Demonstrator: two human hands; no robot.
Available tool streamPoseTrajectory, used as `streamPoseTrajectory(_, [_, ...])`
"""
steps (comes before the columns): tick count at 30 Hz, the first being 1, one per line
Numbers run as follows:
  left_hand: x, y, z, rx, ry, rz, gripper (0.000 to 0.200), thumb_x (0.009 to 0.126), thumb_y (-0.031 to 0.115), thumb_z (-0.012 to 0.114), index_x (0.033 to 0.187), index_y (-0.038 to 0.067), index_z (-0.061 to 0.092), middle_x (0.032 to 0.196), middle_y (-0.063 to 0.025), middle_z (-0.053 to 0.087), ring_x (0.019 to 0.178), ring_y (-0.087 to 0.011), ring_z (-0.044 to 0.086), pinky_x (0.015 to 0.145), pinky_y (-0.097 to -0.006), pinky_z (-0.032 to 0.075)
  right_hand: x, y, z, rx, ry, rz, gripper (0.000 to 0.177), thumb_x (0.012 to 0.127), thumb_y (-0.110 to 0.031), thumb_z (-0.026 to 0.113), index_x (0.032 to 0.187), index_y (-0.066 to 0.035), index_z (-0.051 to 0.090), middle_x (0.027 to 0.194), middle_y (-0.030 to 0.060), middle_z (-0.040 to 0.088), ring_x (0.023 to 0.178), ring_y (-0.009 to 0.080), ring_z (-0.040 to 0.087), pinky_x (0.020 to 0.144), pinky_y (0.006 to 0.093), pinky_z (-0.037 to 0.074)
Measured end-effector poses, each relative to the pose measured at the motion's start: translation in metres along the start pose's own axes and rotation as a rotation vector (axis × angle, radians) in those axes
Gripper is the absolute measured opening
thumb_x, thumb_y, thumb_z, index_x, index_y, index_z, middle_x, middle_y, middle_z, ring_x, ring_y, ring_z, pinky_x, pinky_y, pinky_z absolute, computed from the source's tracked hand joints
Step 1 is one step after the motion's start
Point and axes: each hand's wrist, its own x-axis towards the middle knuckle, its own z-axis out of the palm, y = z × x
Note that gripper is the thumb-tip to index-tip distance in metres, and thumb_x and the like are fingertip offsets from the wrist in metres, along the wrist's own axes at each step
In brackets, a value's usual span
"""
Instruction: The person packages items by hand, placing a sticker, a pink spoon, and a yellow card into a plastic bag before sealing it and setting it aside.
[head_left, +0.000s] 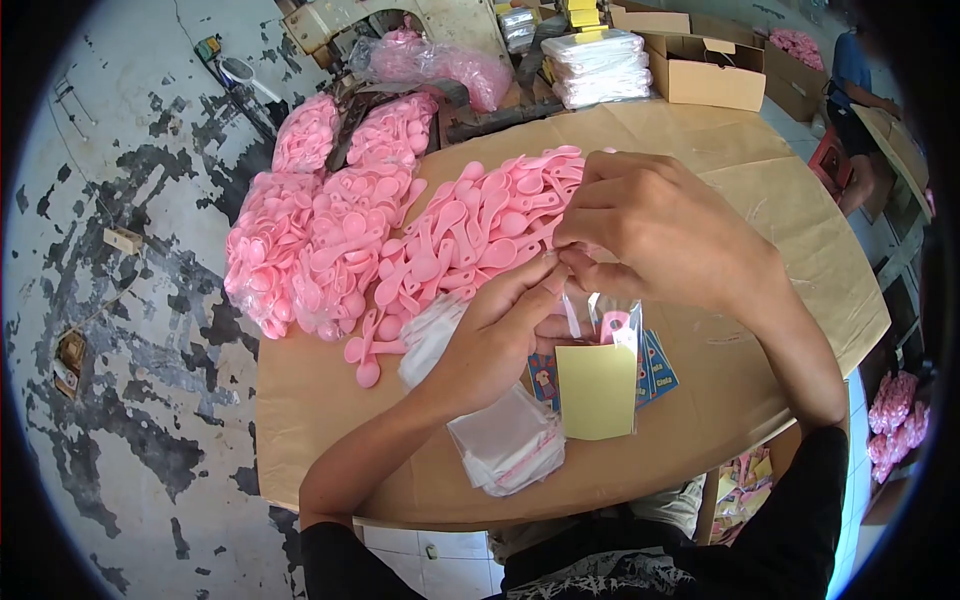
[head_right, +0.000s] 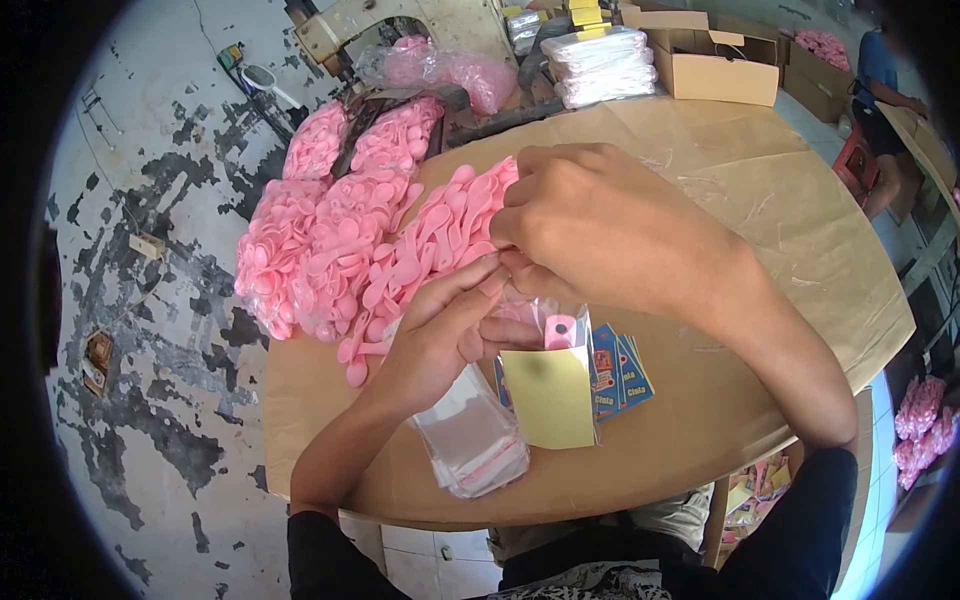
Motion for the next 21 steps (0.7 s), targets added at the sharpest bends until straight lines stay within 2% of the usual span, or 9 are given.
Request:
streamPoseTrajectory(3, [0.001,-0.004,-0.003,0.12,0.037,-0.021,0.046,0.103,0.019,0.036,0.142,-0.005,0.029,0.132,-0.0162,0.05,0.107,-0.0332,0.063,0.089,-0.0374,0.054,0.001,0.0,0.003,0.002,-0.012,0.008,0.016,0.069,-0.017,0.068,0.071,-0.003,0.061,0.07,0.0096,0.063,0.079,0.028,0.062,0.07,0.0392,0.052])
streamPoseTrajectory(5, [0.004,-0.011,-0.008,0.201,0.002,0.042,0.046,0.103,0.019,0.036,0.142,-0.005,0.029,0.131,-0.0156,0.051,0.108,-0.0326,0.062,0.089,-0.0374,0.054,0.003,0.0,0.006,0.022,0.009,0.035,0.017,0.068,-0.016,0.068,0.07,-0.003,0.058,0.07,0.0098,0.063,0.076,0.0283,0.062,0.068,0.0393,0.051])
streamPoseTrajectory(10, [0.002,-0.004,-0.005,-0.006,0.011,0.093,0.045,0.104,0.019,0.034,0.143,-0.003,0.027,0.121,-0.0161,0.057,0.109,-0.0332,0.062,0.09,-0.0386,0.053,0.004,-0.002,0.011,0.107,0.202,0.169,0.018,0.068,-0.012,0.07,0.071,-0.002,0.055,0.069,0.011,0.06,0.068,0.0276,0.062,0.062,0.0375,0.049])
streamPoseTrajectory(13, [0.005,-0.003,0.0,0.035,-0.024,0.134,0.045,0.104,0.022,0.03,0.142,-0.002,0.029,0.128,-0.021,0.054,0.109,-0.0334,0.062,0.091,-0.0386,0.052,0.005,0.009,0.001,0.147,0.297,0.306,0.016,0.07,-0.01,0.07,0.074,-0.001,0.058,0.071,0.0115,0.062,0.067,0.026,0.062,0.061,0.0348,0.049])
streamPoseTrajectory(15, [0.004,0.0,0.002,0.047,-0.044,0.117,0.044,0.105,0.022,0.027,0.142,-0.003,0.03,0.136,-0.0236,0.047,0.109,-0.0323,0.062,0.093,-0.0383,0.051,0.004,0.022,-0.014,0.184,0.263,0.396,0.015,0.071,-0.008,0.07,0.077,0.0,0.06,0.073,0.0116,0.063,0.068,0.026,0.062,0.061,0.0333,0.049])
streamPoseTrajectory(16, [0.004,0.001,0.002,0.024,-0.032,0.125,0.044,0.104,0.021,0.027,0.141,-0.003,0.03,0.135,-0.023,0.049,0.109,-0.0322,0.062,0.093,-0.0385,0.051,0.003,0.026,-0.024,0.202,0.247,0.442,0.014,0.072,-0.008,0.07,0.078,0.0,0.061,0.075,0.0117,0.064,0.068,0.026,0.062,0.061,0.0326,0.049])
streamPoseTrajectory(17, [0.005,0.0,0.001,0.002,-0.021,0.134,0.044,0.104,0.021,0.028,0.141,-0.003,0.031,0.133,-0.0224,0.05,0.109,-0.032,0.062,0.093,-0.0387,0.051,0.002,0.026,-0.034,0.3,0.144,0.447,0.012,0.072,-0.007,0.068,0.081,0.0,0.063,0.08,0.0123,0.066,0.07,0.0272,0.063,0.062,0.0332,0.049])
streamPoseTrajectory(20, [0.007,-0.003,-0.001,-0.031,0.01,0.161,0.043,0.104,0.02,0.03,0.14,-0.004,0.032,0.128,-0.0199,0.053,0.109,-0.0312,0.062,0.093,-0.0388,0.052,0.002,0.017,-0.031,0.267,0.054,0.105,0.016,0.073,-0.011,0.068,0.082,0.001,0.065,0.081,0.014,0.067,0.072,0.0281,0.064,0.066,0.0355,0.05])
streamPoseTrajectory(21, [0.007,-0.004,0.0,-0.034,0.019,0.168,0.043,0.104,0.019,0.03,0.139,-0.004,0.032,0.126,-0.0189,0.054,0.109,-0.0309,0.062,0.093,-0.0388,0.052,0.002,0.015,-0.024,0.165,0.055,0.068,0.02,0.073,-0.018,0.069,0.083,-0.001,0.066,0.079,0.0144,0.066,0.073,0.0288,0.063,0.068,0.0397,0.05])
